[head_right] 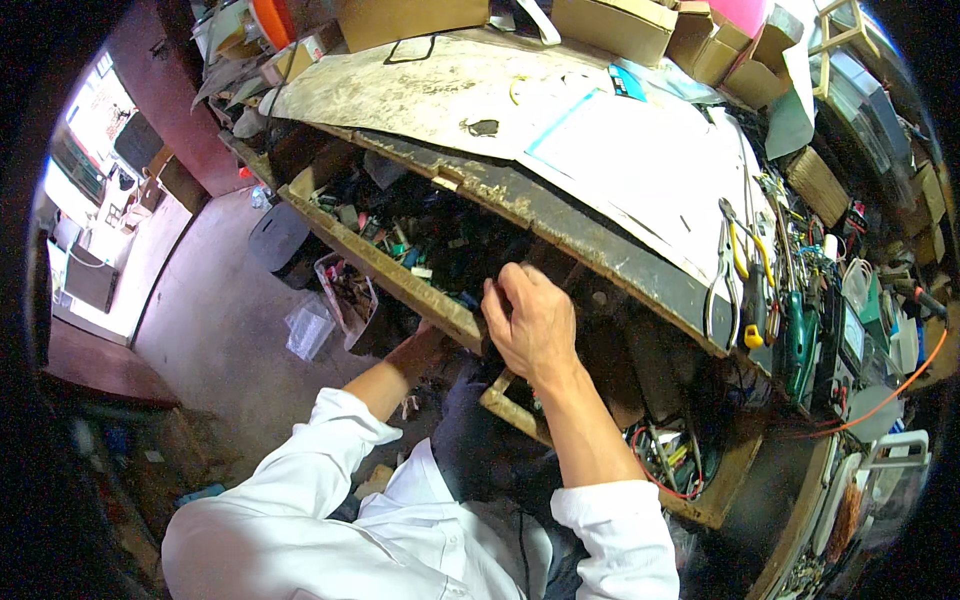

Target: The person is assembling small electronic components at a cluttered workbench. They handle a small circuit board and a black cable, connecting them together. The person also picks up and examines other small parts from the drawer.

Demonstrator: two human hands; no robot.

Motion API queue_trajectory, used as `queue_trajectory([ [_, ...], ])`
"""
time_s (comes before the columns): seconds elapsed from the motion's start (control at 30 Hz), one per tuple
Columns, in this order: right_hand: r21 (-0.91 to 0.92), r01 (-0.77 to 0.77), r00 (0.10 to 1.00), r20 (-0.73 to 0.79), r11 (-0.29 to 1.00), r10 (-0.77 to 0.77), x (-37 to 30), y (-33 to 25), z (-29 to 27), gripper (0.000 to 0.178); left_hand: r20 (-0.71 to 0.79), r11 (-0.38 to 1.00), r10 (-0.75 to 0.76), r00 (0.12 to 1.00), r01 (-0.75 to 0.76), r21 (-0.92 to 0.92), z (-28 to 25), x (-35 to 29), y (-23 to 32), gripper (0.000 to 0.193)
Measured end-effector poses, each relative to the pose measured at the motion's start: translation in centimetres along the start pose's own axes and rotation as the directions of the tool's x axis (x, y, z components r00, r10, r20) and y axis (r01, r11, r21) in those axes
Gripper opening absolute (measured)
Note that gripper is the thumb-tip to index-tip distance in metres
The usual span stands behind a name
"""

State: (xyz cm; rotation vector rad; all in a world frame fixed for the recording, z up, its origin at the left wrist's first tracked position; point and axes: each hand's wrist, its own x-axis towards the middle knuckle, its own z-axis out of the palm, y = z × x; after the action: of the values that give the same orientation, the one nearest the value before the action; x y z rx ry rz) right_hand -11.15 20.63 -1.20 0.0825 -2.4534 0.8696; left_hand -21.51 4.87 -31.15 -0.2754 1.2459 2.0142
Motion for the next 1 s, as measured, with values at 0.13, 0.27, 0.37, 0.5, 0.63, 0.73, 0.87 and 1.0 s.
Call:
queue_trajectory([
  [0.13, 0.055, -0.015, 1.000, -0.010, 0.998, 0.015, 0.4, 0.0, 0.3, 0.022, -0.040, 1.000, 0.027, 0.999, -0.026, 0.014, 1.7, 3.8, 2.9, 0.024],
  [0.27, 0.024, -0.038, 0.999, 0.022, 0.999, 0.037, 0.7, 0.2, -0.1, 0.021, -0.058, 0.999, 0.048, 0.997, -0.047, 0.027, 2.0, 5.9, 3.8, 0.023],
  [0.37, 0.001, -0.048, 0.999, 0.010, 0.999, 0.048, 1.0, 0.3, -0.1, 0.021, -0.058, 0.998, 0.060, 0.997, -0.058, 0.030, 2.2, 7.1, 4.1, 0.023],
  [0.5, 0.025, -0.051, 0.999, 0.009, 0.998, 0.051, 1.0, 0.3, 0.0, 0.022, -0.068, 0.997, 0.075, 0.995, -0.073, 0.028, 1.8, 6.9, 3.8, 0.023],
  [0.63, 0.037, -0.061, 0.998, 0.010, 0.997, 0.061, 1.1, 0.2, 0.0, 0.021, -0.058, 0.995, 0.087, 0.995, -0.085, 0.047, 1.1, 5.5, 2.9, 0.023],
  [0.73, 0.017, -0.061, 0.998, 0.025, 0.998, 0.061, 1.0, 0.2, 0.0, 0.021, -0.030, 0.989, 0.129, 0.991, -0.127, 0.073, -0.3, 3.2, 1.6, 0.023],
  [0.87, 0.013, -0.049, 0.999, 0.005, 0.999, 0.049, 1.0, 0.1, 0.3, 0.022, -0.014, 0.955, 0.281, 0.960, -0.278, 0.103, -3.8, -2.6, -0.2, 0.024],
  [1.0, -0.003, -0.066, 0.998, 0.007, 0.998, 0.066, 0.9, -0.1, 0.2, 0.023, -0.202, 0.748, 0.643, 0.738, -0.550, 0.370, -2.9, -10.7, 3.7, 0.021],
])
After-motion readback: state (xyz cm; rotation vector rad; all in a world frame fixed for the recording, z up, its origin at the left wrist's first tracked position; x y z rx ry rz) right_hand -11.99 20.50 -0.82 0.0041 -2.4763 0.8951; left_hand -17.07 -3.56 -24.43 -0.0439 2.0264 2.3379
